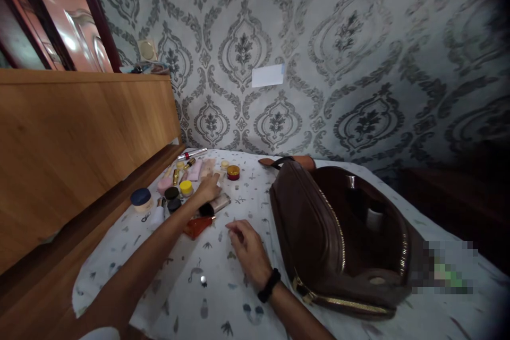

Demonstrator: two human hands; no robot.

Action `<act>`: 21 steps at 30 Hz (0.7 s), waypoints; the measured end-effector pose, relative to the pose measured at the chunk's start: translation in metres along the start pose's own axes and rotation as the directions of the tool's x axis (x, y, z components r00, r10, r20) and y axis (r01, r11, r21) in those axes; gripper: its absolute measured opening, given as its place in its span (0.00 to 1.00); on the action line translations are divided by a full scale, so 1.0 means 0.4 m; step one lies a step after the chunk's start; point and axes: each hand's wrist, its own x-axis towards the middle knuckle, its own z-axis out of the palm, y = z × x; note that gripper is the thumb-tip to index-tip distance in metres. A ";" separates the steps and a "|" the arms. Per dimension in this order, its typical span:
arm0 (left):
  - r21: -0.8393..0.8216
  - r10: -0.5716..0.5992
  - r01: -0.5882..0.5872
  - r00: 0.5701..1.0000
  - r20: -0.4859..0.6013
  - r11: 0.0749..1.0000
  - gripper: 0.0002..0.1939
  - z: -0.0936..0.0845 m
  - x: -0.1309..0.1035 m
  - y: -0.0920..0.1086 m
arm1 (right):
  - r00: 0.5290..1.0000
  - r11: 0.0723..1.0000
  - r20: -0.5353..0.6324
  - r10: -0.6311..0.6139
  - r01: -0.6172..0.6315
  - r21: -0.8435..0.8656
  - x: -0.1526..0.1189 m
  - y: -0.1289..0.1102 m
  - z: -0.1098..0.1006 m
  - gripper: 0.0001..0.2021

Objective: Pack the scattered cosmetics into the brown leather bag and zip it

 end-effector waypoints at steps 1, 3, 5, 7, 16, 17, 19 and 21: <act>-0.013 0.005 -0.005 1.000 0.002 1.000 0.22 0.001 0.006 -0.010 | 1.000 1.000 0.002 -0.003 0.003 -0.001 0.000 -0.003 0.000 0.10; -0.038 0.021 -0.021 1.000 0.004 0.999 0.23 0.000 0.012 -0.030 | 1.000 1.000 0.005 -0.004 0.004 -0.001 0.001 -0.007 -0.001 0.10; -0.053 0.040 -0.040 0.999 0.004 0.998 0.23 -0.001 0.013 -0.043 | 1.000 1.000 0.007 -0.003 0.003 -0.004 0.001 -0.011 -0.003 0.10; -0.054 0.051 -0.051 0.999 -0.003 0.997 0.23 -0.005 0.007 -0.044 | 1.000 1.000 0.011 -0.004 0.004 -0.011 0.001 -0.013 -0.004 0.10; 0.010 0.161 -0.161 0.979 -0.122 0.987 0.13 -0.050 -0.112 0.076 | 0.997 0.987 -0.004 0.078 -0.076 0.144 0.006 -0.040 -0.005 0.11; 0.012 0.187 -0.187 0.974 -0.127 0.982 0.12 -0.052 -0.132 0.086 | 0.997 0.977 -0.018 0.082 -0.076 0.201 0.007 -0.057 -0.011 0.12; 0.020 0.222 -0.222 0.966 -0.133 0.975 0.10 -0.052 -0.172 0.092 | 0.997 0.949 -0.067 0.048 -0.025 0.315 -0.002 -0.103 -0.032 0.15; 0.012 0.251 -0.252 0.956 -0.153 0.968 0.09 -0.047 -0.206 0.082 | 0.992 0.919 -0.120 -0.030 0.075 0.388 -0.034 -0.148 -0.057 0.14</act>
